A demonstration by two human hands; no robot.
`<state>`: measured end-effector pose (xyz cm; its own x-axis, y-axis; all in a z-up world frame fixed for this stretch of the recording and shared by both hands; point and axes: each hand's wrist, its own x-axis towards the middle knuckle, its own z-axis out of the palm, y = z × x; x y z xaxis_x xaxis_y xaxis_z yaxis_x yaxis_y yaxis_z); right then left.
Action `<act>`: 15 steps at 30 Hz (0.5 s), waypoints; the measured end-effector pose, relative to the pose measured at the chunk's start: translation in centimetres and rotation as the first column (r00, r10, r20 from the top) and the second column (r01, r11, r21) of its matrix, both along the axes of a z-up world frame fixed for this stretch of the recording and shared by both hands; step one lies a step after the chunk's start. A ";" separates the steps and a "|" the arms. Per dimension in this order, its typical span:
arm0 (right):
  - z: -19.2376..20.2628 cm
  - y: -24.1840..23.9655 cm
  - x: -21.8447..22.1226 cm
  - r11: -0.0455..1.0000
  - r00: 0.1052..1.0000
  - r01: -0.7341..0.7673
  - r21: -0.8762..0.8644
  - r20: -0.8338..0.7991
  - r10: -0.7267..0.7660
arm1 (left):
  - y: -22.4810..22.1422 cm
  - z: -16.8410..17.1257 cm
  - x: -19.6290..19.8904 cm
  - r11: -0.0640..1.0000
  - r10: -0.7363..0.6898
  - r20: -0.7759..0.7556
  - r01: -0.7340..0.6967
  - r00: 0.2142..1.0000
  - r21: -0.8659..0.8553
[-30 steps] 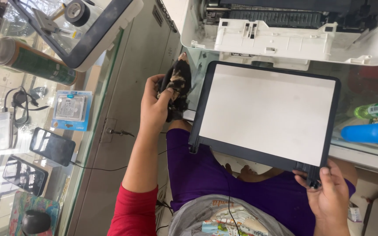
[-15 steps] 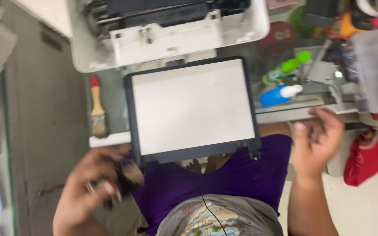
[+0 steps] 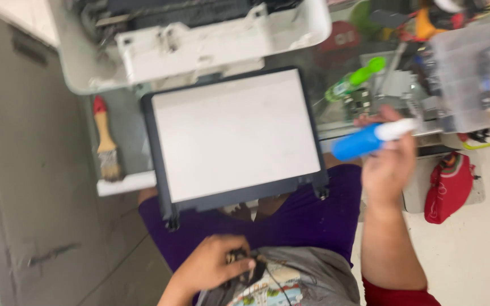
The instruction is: Cleaning the scanner lid of a printer using a cloth and cleaning spray at a repair bench.
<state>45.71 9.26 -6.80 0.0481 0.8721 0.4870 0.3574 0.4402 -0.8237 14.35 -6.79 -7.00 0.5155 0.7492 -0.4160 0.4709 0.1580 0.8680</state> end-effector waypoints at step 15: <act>5.5 1.8 -9.0 0.650 0.738 -0.424 -0.631 0.176 0.652 | 0.7 -3.3 1.9 0.967 0.252 0.149 -0.254 0.956 -0.002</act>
